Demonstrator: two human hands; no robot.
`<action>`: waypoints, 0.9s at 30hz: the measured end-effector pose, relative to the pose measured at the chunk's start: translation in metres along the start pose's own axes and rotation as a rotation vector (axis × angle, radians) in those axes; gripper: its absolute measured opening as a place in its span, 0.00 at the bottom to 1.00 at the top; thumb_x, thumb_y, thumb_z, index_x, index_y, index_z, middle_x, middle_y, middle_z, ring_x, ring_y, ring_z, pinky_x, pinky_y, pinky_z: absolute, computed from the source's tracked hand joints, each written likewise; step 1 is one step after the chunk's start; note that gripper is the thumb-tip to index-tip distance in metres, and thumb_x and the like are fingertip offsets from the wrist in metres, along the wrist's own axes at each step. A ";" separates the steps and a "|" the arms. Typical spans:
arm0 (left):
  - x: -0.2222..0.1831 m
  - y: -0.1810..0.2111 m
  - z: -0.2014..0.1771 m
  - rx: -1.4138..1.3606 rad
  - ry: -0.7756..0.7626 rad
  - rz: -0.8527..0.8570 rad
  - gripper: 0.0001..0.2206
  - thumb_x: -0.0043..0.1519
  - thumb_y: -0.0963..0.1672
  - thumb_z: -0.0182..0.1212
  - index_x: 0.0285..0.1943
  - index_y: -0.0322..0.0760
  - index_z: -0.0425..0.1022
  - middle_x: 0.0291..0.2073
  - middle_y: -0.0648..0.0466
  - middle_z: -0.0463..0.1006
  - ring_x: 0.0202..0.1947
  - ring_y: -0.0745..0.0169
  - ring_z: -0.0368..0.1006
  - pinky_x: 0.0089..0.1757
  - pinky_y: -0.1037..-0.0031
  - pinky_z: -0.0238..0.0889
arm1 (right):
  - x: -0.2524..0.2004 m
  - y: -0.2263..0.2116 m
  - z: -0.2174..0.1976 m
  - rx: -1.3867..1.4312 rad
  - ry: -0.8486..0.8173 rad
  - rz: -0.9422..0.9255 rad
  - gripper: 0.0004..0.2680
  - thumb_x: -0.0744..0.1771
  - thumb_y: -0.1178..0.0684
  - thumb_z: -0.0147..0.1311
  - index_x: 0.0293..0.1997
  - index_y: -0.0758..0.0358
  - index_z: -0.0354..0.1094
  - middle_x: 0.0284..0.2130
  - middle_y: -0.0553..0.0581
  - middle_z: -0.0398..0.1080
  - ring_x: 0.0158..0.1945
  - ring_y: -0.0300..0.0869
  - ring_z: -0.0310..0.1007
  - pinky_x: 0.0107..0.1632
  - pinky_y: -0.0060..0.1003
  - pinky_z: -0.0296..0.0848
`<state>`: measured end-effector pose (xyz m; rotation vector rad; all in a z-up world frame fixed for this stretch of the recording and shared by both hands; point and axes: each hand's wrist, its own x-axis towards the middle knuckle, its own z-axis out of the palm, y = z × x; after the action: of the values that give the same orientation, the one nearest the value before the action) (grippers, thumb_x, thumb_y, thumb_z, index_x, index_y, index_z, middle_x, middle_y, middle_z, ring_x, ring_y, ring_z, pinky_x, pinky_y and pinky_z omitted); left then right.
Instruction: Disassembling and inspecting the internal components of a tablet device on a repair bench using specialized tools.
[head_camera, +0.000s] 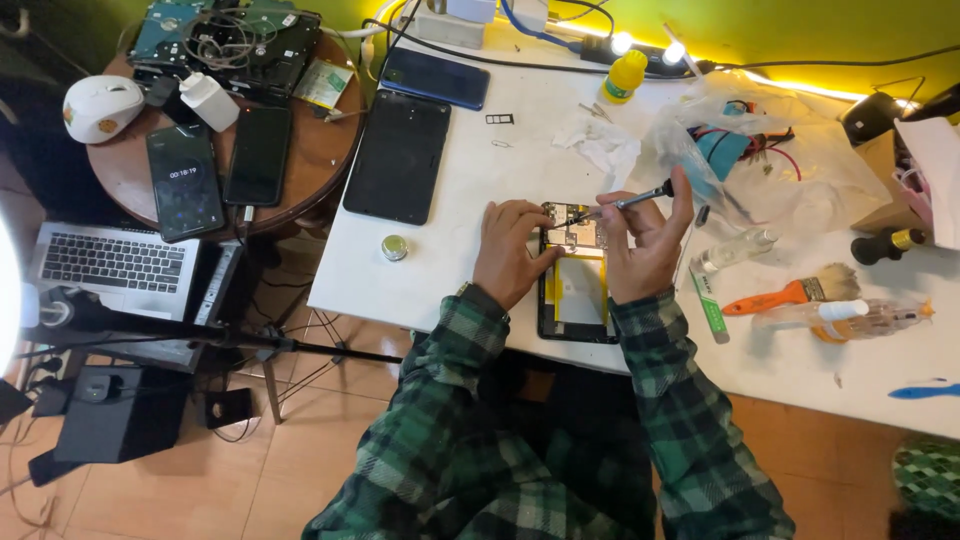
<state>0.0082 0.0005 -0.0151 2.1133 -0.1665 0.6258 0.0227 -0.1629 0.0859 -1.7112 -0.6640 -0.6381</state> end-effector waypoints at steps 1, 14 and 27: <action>0.001 0.000 -0.001 -0.001 0.002 0.003 0.18 0.51 0.48 0.79 0.47 0.46 0.78 0.51 0.56 0.74 0.63 0.49 0.65 0.67 0.45 0.41 | 0.000 0.001 0.001 -0.001 0.001 -0.003 0.27 0.72 0.62 0.55 0.76 0.66 0.34 0.41 0.73 0.75 0.41 0.57 0.80 0.44 0.49 0.82; 0.000 -0.001 0.000 -0.021 0.011 -0.009 0.17 0.50 0.48 0.78 0.46 0.44 0.79 0.49 0.55 0.73 0.60 0.46 0.64 0.67 0.47 0.40 | 0.001 0.000 0.002 0.011 -0.021 -0.001 0.27 0.72 0.64 0.54 0.76 0.68 0.34 0.40 0.72 0.75 0.39 0.58 0.80 0.42 0.48 0.84; -0.001 -0.006 0.004 -0.009 0.020 0.027 0.17 0.50 0.49 0.79 0.43 0.43 0.80 0.46 0.56 0.73 0.59 0.47 0.65 0.68 0.45 0.37 | 0.009 0.002 0.003 -0.098 -0.123 -0.110 0.27 0.69 0.66 0.60 0.73 0.73 0.42 0.37 0.71 0.76 0.36 0.58 0.80 0.38 0.49 0.82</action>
<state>0.0107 0.0004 -0.0222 2.0989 -0.1865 0.6609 0.0302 -0.1593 0.0903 -1.8249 -0.8295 -0.6546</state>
